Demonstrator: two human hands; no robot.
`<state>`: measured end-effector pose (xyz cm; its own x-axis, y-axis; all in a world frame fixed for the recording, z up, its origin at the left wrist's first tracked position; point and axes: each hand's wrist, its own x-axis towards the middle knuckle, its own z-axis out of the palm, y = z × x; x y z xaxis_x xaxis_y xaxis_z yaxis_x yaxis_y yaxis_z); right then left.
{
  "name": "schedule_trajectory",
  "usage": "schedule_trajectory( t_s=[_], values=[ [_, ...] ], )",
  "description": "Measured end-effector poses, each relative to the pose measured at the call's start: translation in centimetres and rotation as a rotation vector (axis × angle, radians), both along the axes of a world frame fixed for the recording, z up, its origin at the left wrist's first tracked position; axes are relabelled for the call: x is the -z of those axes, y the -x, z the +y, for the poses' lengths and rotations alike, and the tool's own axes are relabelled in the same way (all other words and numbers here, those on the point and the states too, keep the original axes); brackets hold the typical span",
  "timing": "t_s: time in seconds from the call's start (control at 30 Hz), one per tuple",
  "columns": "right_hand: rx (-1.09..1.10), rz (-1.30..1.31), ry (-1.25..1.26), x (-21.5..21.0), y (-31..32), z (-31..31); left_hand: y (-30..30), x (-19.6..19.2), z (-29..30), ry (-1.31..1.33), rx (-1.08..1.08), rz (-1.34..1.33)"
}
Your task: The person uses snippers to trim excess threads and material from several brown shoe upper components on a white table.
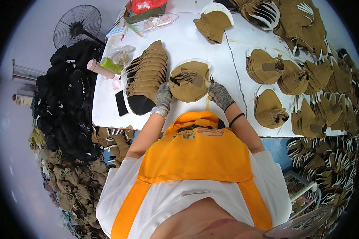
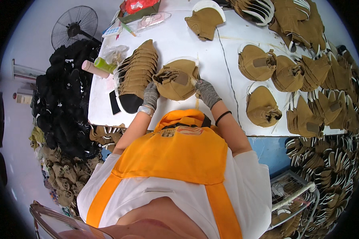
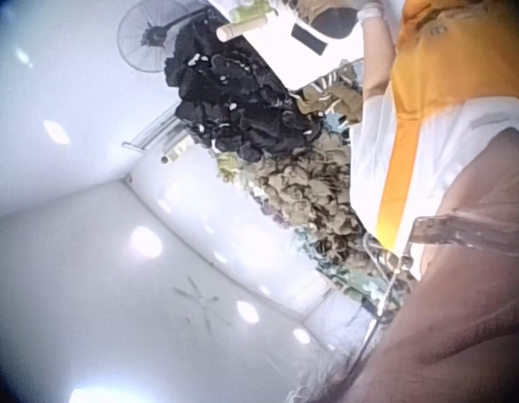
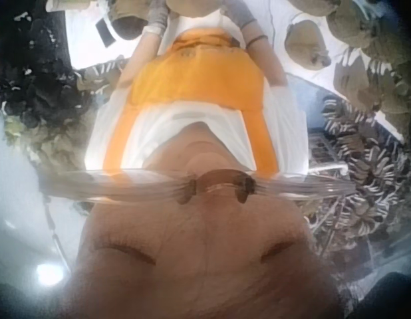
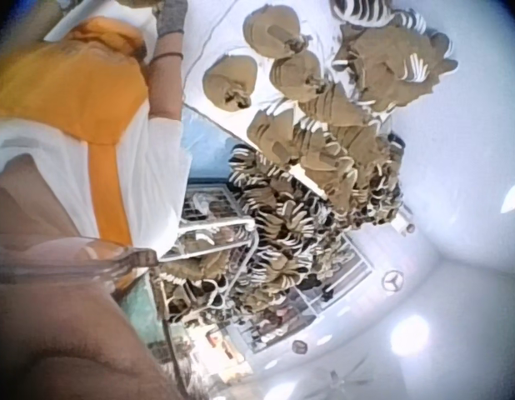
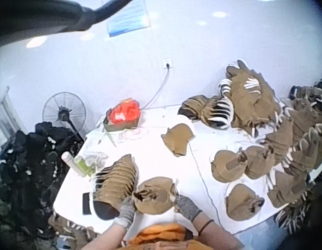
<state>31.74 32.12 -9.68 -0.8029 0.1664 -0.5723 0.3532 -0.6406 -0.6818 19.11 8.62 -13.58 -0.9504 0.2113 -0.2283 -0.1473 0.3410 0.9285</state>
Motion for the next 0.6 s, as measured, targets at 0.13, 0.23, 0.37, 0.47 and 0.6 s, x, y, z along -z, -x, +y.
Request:
schedule_trajectory(
  t_s=[0.13,0.23,0.37,0.47,0.6],
  values=[
    [-0.025,-0.075,-0.200,0.9,-1.5,1.4,-4.1,-5.5,0.9,-0.193,-0.056,-0.095],
    [-0.122,-0.137,-0.780,-1.5,-2.8,1.8,-8.5,-12.5,3.3,-0.218,0.104,0.434],
    [0.034,0.168,-1.158,-7.1,-2.4,0.9,-8.1,-14.2,4.8,-0.235,0.222,0.617],
    [0.094,0.431,-1.031,-11.4,-1.4,-1.2,-5.5,-14.0,5.2,-0.197,0.257,0.344],
    [-0.114,0.330,-1.452,-11.4,1.3,-3.4,-5.1,-13.3,5.4,-0.082,0.234,0.602]
  ],
)
